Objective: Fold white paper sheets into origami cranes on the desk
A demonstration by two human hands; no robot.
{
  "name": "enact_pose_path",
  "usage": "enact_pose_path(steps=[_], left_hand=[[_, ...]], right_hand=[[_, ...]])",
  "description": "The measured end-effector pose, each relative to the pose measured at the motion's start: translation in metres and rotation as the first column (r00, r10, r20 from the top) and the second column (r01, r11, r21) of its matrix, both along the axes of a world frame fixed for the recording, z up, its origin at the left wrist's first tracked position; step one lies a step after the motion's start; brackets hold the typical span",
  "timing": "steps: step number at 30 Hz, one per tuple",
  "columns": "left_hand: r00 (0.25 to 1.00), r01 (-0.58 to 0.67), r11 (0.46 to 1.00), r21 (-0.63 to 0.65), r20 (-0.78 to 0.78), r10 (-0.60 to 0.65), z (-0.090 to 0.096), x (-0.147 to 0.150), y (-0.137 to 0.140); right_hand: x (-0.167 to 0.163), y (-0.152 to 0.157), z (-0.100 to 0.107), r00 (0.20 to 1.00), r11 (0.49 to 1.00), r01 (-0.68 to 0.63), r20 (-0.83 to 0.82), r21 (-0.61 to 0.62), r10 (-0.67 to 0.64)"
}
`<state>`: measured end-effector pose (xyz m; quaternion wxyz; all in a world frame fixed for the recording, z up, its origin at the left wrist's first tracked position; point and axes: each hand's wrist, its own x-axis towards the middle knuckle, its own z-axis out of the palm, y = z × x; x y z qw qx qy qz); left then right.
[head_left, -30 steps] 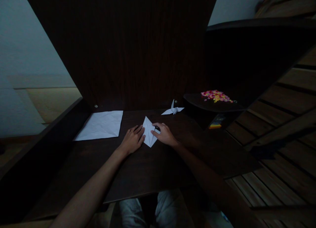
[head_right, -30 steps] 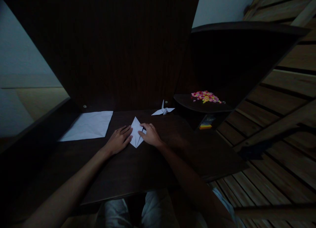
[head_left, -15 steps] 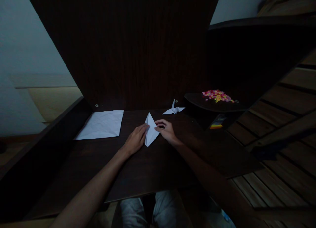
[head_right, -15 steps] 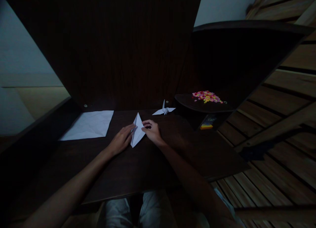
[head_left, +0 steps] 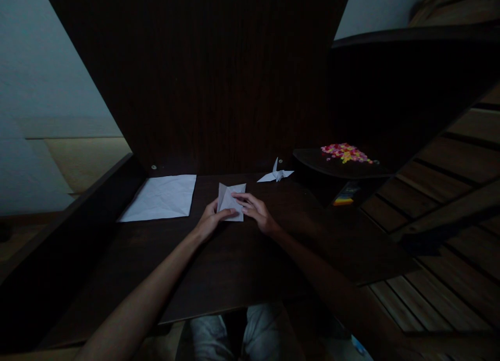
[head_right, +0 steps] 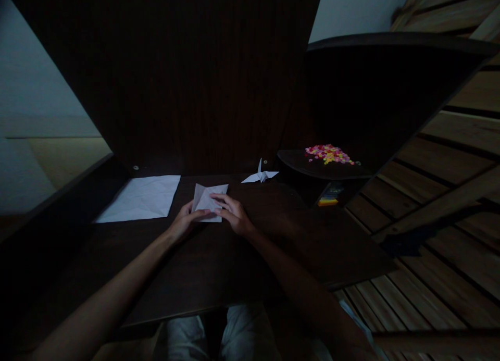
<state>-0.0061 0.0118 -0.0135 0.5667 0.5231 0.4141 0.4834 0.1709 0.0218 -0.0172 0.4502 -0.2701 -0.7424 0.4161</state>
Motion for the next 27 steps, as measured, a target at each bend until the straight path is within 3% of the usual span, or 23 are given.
enact_pose_path(steps=[2, 5, 8, 13, 21, 27], left_hand=[[0.992, -0.057, 0.993, -0.099, 0.107, 0.068, -0.001, -0.001, 0.002], [0.966, -0.117, 0.978, -0.174, 0.209, 0.153, 0.0, -0.002, 0.004], [0.936, -0.154, 0.971, -0.182, 0.288, 0.203, 0.004, -0.003, 0.004], [0.891, -0.221, 0.961, -0.166, 0.366, 0.268, 0.008, -0.003, 0.004], [0.892, -0.174, 0.967, -0.189, 0.386, 0.236, 0.006, -0.001, 0.004], [0.888, -0.158, 0.959, -0.237, 0.39, 0.242, 0.007, -0.001, 0.004]], right_hand=[[0.002, -0.001, 0.001, 0.995, 0.992, -0.005, 0.095, 0.128, -0.007], [0.003, -0.001, 0.001, 0.971, 0.936, 0.075, 0.189, 0.345, -0.147], [0.002, 0.0, -0.001, 0.928, 0.882, 0.18, 0.222, 0.435, -0.299], [0.0, 0.003, -0.005, 0.92, 0.912, 0.236, 0.224, 0.335, -0.32], [0.002, 0.011, -0.014, 0.975, 0.973, 0.197, 0.084, 0.123, -0.208], [0.002, 0.012, -0.015, 0.978, 0.971, 0.2, 0.03, 0.131, -0.205]])
